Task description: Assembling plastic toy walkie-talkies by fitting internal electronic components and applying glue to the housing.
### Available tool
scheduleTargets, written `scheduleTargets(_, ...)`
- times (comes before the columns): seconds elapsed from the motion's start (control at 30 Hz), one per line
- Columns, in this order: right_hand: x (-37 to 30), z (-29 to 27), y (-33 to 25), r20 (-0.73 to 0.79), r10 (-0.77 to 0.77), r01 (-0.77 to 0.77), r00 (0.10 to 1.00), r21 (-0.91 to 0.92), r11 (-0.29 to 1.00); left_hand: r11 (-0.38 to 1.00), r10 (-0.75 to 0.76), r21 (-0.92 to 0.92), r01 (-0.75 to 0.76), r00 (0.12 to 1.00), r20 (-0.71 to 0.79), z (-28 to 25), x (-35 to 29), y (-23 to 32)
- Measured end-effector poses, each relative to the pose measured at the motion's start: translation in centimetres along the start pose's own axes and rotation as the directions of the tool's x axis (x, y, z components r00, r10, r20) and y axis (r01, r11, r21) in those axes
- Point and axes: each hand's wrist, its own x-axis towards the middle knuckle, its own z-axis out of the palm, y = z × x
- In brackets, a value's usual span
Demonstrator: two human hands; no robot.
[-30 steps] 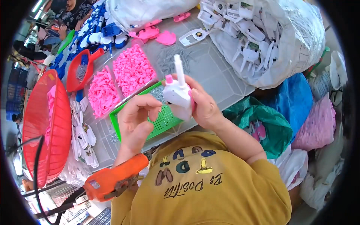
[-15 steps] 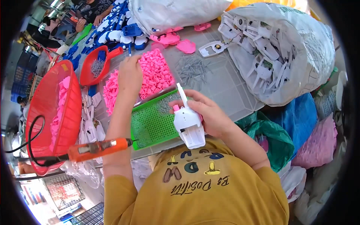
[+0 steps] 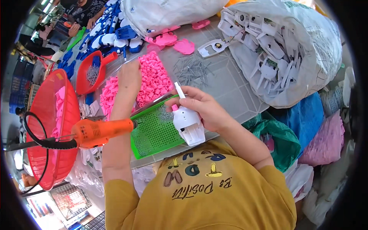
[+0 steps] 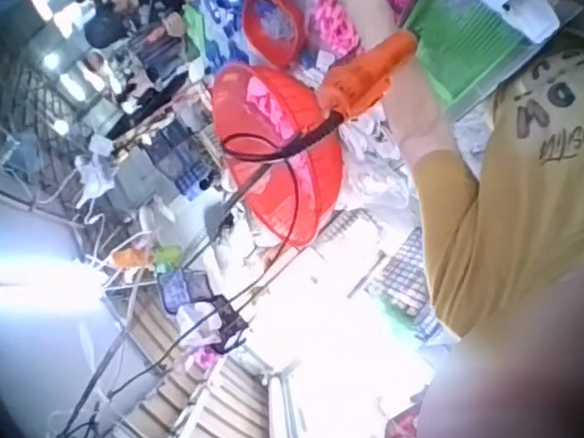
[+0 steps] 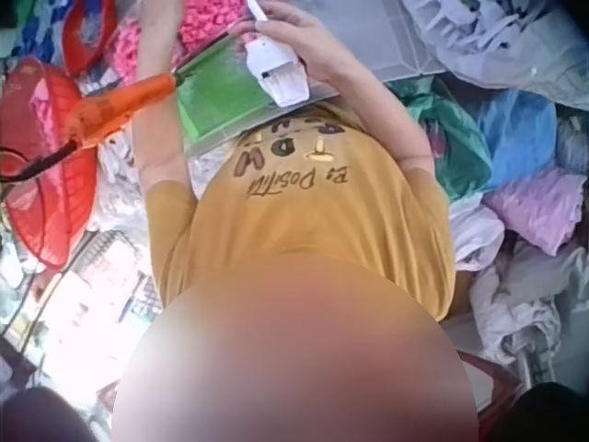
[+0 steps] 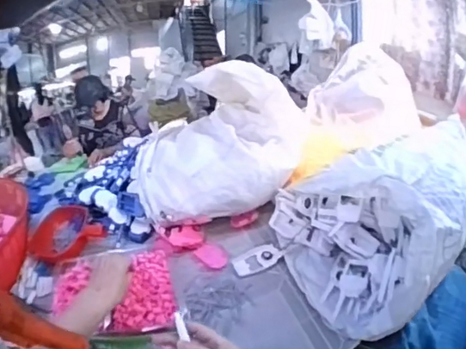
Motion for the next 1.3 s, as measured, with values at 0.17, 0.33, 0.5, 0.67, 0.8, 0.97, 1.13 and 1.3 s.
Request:
scheduleTargets(0.17,0.0,-0.3,0.2,-0.026,-0.008,0.008,1.0,-0.022,1.0,0.992,0.09,0.095,-0.086,0.995,-0.047,-0.2,-0.6,0.3)
scheduleTargets(0.33,-0.7,-0.3,-0.5,-0.027,-0.021,0.015,0.999,-0.198,0.98,0.638,0.163,-0.769,-0.031,0.982,0.096,-4.7,-3.5,5.0)
scheduleTargets(0.5,-1.1,0.4,0.2,-0.013,-0.158,0.14,0.987,-0.404,0.904,0.087,0.196,-0.954,0.288,0.934,0.299,-7.2,-7.5,8.5)
scheduleTargets(0.67,-1.1,1.1,0.5,-0.048,-0.174,0.133,0.984,-0.459,0.879,0.136,0.185,-0.953,0.27,0.938,0.292,-7.1,-8.2,8.6)
scheduleTargets(0.8,-1.0,1.0,0.7,-0.103,-0.148,0.08,0.984,-0.487,0.87,0.323,0.192,-0.935,0.148,0.957,0.218,-7.3,-8.3,8.7)
scheduleTargets(0.97,-0.9,1.3,0.3,-0.087,-0.162,0.098,0.983,-0.5,0.861,0.339,0.251,-0.94,-0.04,0.967,0.05,-6.6,-8.8,8.5)
scheduleTargets(1.13,-1.3,1.6,-0.6,-0.051,-0.176,0.13,0.983,-0.478,0.868,0.303,0.241,-0.935,-0.185,0.964,-0.113,-6.8,-9.6,9.3)
scheduleTargets(1.3,-2.4,1.7,-1.5,-0.037,-0.225,0.193,0.974,-0.394,0.898,0.444,0.299,-0.826,-0.346,0.927,-0.228,-7.8,-9.2,10.8)
